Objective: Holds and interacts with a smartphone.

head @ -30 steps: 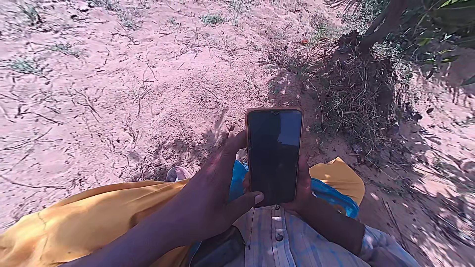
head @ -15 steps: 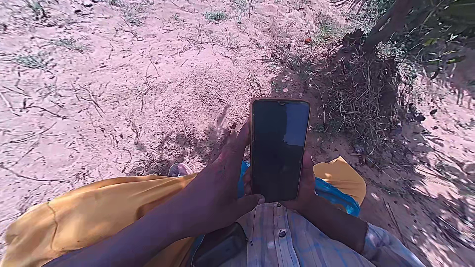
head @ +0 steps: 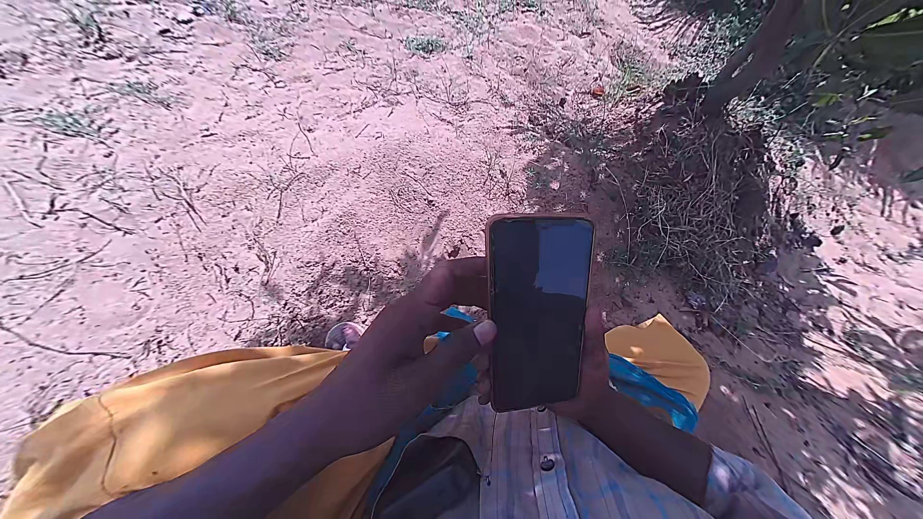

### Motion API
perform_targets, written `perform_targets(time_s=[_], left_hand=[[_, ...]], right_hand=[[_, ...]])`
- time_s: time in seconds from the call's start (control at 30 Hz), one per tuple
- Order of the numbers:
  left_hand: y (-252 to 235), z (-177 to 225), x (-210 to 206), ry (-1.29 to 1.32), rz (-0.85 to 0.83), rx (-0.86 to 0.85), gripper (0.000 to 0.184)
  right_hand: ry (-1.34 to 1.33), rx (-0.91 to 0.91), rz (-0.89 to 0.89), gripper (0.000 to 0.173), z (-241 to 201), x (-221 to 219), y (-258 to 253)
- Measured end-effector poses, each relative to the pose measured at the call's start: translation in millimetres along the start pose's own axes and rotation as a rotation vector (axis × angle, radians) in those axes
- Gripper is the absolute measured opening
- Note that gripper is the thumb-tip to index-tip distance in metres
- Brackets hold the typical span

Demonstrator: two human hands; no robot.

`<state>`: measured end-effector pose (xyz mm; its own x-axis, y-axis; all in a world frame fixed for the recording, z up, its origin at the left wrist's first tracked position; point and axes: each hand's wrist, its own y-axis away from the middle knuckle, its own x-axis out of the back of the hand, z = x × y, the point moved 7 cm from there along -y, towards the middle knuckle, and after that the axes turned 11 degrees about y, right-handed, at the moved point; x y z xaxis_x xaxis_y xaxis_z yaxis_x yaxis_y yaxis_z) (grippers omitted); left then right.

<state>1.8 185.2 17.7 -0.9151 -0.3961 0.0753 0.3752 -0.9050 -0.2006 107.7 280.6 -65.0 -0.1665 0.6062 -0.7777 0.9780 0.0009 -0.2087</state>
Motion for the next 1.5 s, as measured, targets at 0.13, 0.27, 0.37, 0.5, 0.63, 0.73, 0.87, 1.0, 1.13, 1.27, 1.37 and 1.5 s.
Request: perform_targets(time_s=[0.13,0.27,0.37,0.5,0.63,0.73,0.87,1.0,1.13,1.27,1.37,1.5], left_hand=[[0.6,-3.9,0.4,0.095,-0.018,0.089,0.024],[4.3,-8.6,-1.6,0.131,-0.046,0.163,0.02],[5.2,-5.0,0.7,0.137,-0.002,0.141,0.018],[6.3,-5.7,5.9,0.135,0.052,0.125,0.018],[8.6,-6.6,9.6,0.113,0.069,0.124,0.023],[8.5,-7.4,10.4,0.135,0.073,0.095,0.019],[9.1,-9.9,13.4,0.117,0.106,0.108,0.016],[9.5,-9.7,10.8,0.144,0.096,0.098,0.013],[7.7,-8.9,7.8,0.174,0.063,0.078,0.017],[7.7,-9.1,8.2,0.207,0.065,0.077,0.016],[7.6,-8.7,8.5,0.187,0.078,0.077,0.014],[6.5,-8.0,7.9,0.19,0.083,0.071,0.016]], right_hand=[[-0.025,-0.067,-0.039,0.078,5.7,-4.2,-1.4],[-0.049,-0.084,-0.058,0.076,7.6,-7.9,-1.2],[-0.045,-0.083,-0.057,0.077,7.1,-10.4,-2.5],[0.125,-0.04,0.145,0.068,1.2,-2.1,2.1],[0.364,0.077,0.37,0.05,-15.7,-6.9,6.7],[0.418,0.129,0.415,0.05,-21.3,-8.2,8.7],[0.528,0.148,0.427,0.058,-28.9,-8.1,8.2],[0.638,0.242,0.359,0.045,-35.8,-12.3,6.9],[0.617,0.293,0.309,0.029,-37.1,-15.9,5.5],[0.657,0.293,0.3,0.037,-38.2,-17.7,6.6],[0.673,0.293,0.3,0.041,-38.1,-18.1,7.6],[0.693,0.29,0.314,0.038,-39.7,-18.2,6.3]])
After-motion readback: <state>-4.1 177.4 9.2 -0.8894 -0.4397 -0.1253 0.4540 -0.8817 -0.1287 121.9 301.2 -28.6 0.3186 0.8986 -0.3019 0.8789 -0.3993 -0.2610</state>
